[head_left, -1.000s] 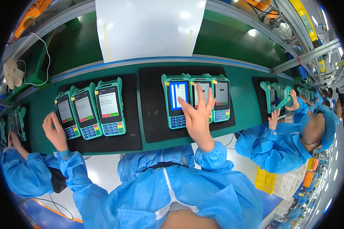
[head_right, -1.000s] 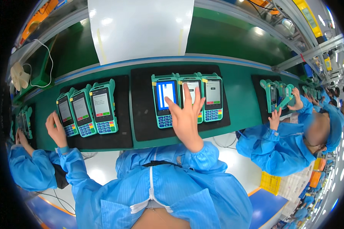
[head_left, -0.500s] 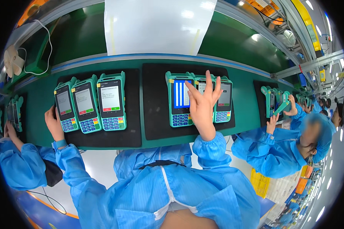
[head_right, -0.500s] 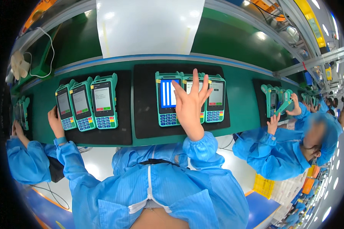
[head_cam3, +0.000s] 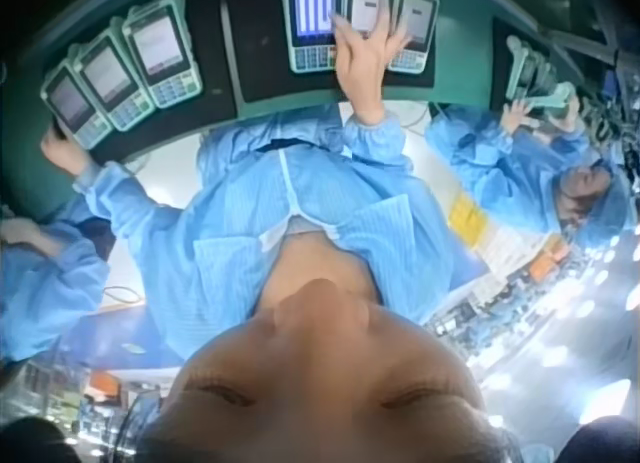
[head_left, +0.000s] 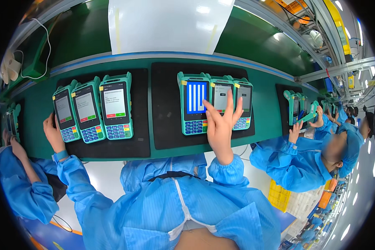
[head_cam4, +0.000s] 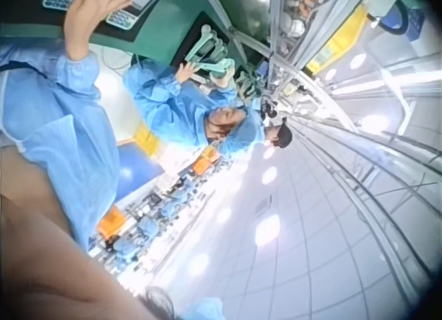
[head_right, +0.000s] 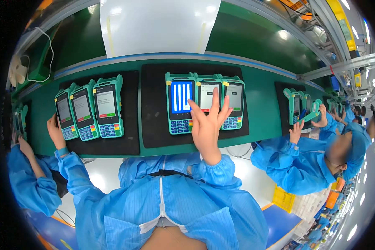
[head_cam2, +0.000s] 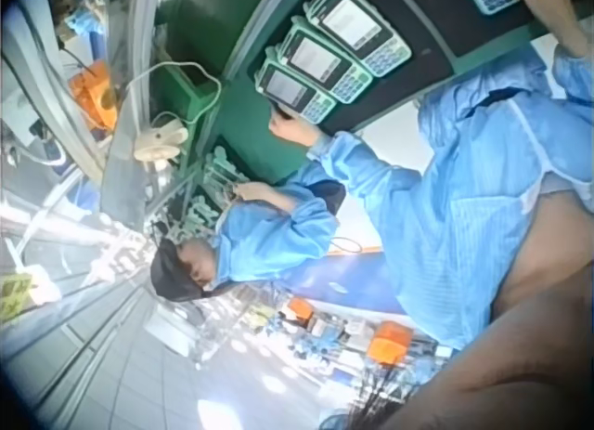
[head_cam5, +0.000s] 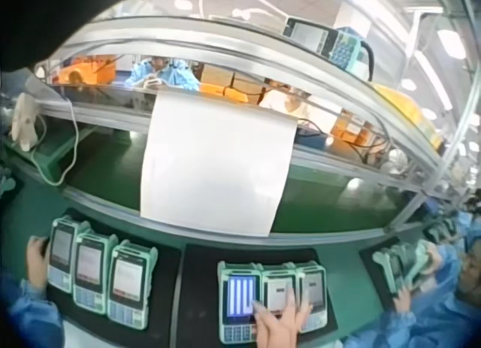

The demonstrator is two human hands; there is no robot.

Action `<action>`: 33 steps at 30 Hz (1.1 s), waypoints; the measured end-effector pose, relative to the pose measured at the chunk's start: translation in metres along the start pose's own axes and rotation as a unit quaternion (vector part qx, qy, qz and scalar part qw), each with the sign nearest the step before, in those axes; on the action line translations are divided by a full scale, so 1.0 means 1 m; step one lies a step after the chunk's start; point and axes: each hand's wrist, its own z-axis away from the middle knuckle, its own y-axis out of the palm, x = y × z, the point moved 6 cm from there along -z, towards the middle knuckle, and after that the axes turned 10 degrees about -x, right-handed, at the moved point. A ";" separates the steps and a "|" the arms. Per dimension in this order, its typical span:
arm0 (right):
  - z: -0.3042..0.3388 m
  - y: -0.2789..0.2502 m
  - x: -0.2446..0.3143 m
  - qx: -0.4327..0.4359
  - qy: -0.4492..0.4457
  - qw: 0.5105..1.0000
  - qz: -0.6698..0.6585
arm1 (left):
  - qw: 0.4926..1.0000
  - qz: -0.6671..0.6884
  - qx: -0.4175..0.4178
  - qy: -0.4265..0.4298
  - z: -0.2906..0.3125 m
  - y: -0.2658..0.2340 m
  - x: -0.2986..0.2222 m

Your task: The person tests handheld electronic devices by tapping and swiping their touchscreens by hand, slides the devices across the work surface, and places tested devices onto an upper shelf.

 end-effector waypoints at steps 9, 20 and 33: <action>-0.009 0.013 0.029 0.001 -0.015 0.999 -0.049 | 1.000 0.011 -0.013 0.000 0.002 0.003 0.003; 0.022 -0.005 0.003 0.022 0.010 0.999 -0.028 | 0.999 0.042 -0.002 -0.019 -0.002 0.005 0.018; 0.006 -0.004 0.017 -0.005 -0.002 0.961 -0.277 | 0.996 0.088 0.022 -0.018 0.056 0.017 -0.081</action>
